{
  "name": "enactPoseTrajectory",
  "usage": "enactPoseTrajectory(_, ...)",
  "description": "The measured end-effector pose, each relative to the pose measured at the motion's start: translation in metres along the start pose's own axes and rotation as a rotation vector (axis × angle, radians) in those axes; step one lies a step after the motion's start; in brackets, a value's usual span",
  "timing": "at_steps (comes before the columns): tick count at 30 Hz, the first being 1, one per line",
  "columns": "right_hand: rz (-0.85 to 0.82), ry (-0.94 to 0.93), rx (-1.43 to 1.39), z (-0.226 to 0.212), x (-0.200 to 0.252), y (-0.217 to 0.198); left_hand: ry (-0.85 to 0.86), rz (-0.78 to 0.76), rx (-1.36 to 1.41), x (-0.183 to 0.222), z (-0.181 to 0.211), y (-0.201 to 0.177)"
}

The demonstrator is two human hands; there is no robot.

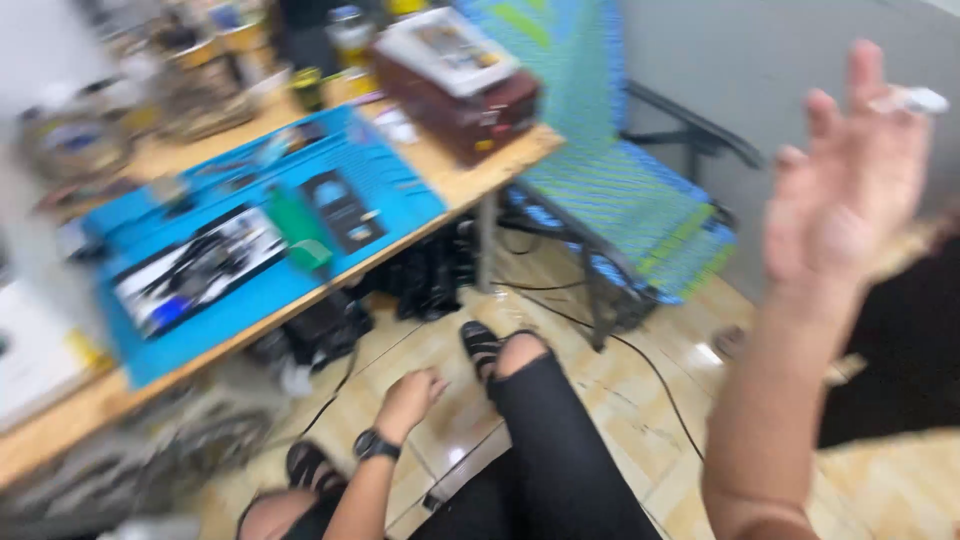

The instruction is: A person uses a rotary tool on a small component and then manipulates tiny electronic parts on a repair mat at a workbench.

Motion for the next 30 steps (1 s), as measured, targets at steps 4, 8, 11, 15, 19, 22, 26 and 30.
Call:
enactPoseTrajectory(4,0.03,0.22,0.325,0.068,0.017,-0.008,0.126,0.066,0.036,-0.01,-0.002,0.006)
enactPoseTrajectory(8,0.016,0.309,0.284,0.109,0.036,0.07,0.078,0.018,0.066,-0.003,0.003,-0.007)
enactPoseTrajectory(11,-0.154,0.345,0.225,0.136,0.049,0.148,0.04,-0.01,0.121,0.001,0.006,-0.014)
enactPoseTrajectory(15,-0.447,0.501,0.364,0.192,0.084,0.258,0.058,-0.053,0.164,0.016,0.013,-0.026)
enactPoseTrajectory(19,-0.911,0.474,0.734,0.253,0.122,0.348,0.072,-0.136,0.069,0.001,0.01,-0.011)
enactPoseTrajectory(22,-1.066,0.299,0.902,0.299,0.144,0.385,0.017,-0.209,0.058,-0.004,0.005,-0.009)
enactPoseTrajectory(26,-1.146,0.223,0.969,0.348,0.166,0.415,0.016,-0.181,-0.005,-0.014,-0.005,0.006)
enactPoseTrajectory(30,-1.163,0.135,1.069,0.379,0.175,0.437,0.017,-0.14,0.038,-0.01,-0.003,-0.002)
Point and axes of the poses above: each hand's wrist, its own x-axis away from the middle knuckle, its own y-axis out of the palm, z = x × y, the point moved 7 cm from there along -x, towards the middle knuckle, and after that the axes turned 3 degrees about -x, right-handed, at the moved point
